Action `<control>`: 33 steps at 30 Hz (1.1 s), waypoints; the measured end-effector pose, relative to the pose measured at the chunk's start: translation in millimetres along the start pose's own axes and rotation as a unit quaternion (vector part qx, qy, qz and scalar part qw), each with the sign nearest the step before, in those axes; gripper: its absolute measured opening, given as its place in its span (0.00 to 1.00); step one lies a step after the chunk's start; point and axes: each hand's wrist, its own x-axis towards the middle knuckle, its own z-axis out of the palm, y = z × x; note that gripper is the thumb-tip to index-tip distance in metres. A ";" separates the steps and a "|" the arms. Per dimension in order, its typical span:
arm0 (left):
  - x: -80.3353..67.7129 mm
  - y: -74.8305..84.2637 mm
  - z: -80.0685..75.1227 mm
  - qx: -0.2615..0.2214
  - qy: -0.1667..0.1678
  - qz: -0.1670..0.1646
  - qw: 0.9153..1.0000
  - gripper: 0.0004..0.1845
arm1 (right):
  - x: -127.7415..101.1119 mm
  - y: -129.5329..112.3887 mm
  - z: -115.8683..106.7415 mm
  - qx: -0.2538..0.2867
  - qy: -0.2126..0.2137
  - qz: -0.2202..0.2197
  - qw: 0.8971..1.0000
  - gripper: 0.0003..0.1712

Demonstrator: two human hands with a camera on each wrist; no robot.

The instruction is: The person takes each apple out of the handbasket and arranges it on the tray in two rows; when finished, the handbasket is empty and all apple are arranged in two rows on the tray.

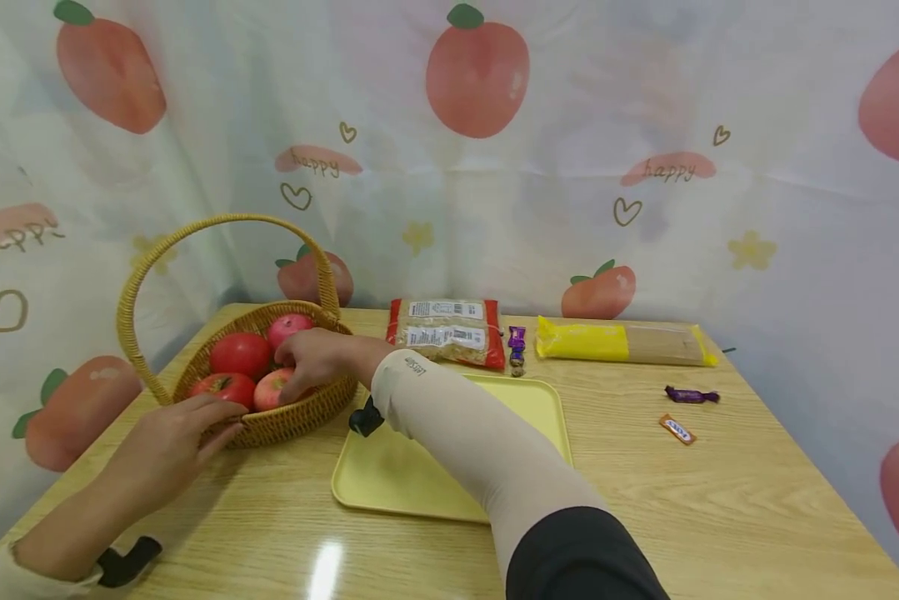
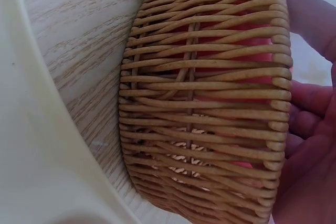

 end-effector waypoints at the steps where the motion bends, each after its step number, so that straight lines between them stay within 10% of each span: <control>1: 0.0 0.2 0.2 -0.001 -0.001 -0.001 1.000 0.11 | 0.9 -0.2 0.7 -0.002 -0.001 0.000 1.000 0.40; 33: 0.5 3.3 -2.7 -0.004 -0.019 -0.022 1.000 0.10 | 4.6 6.7 1.8 -0.008 0.025 -0.013 1.000 0.35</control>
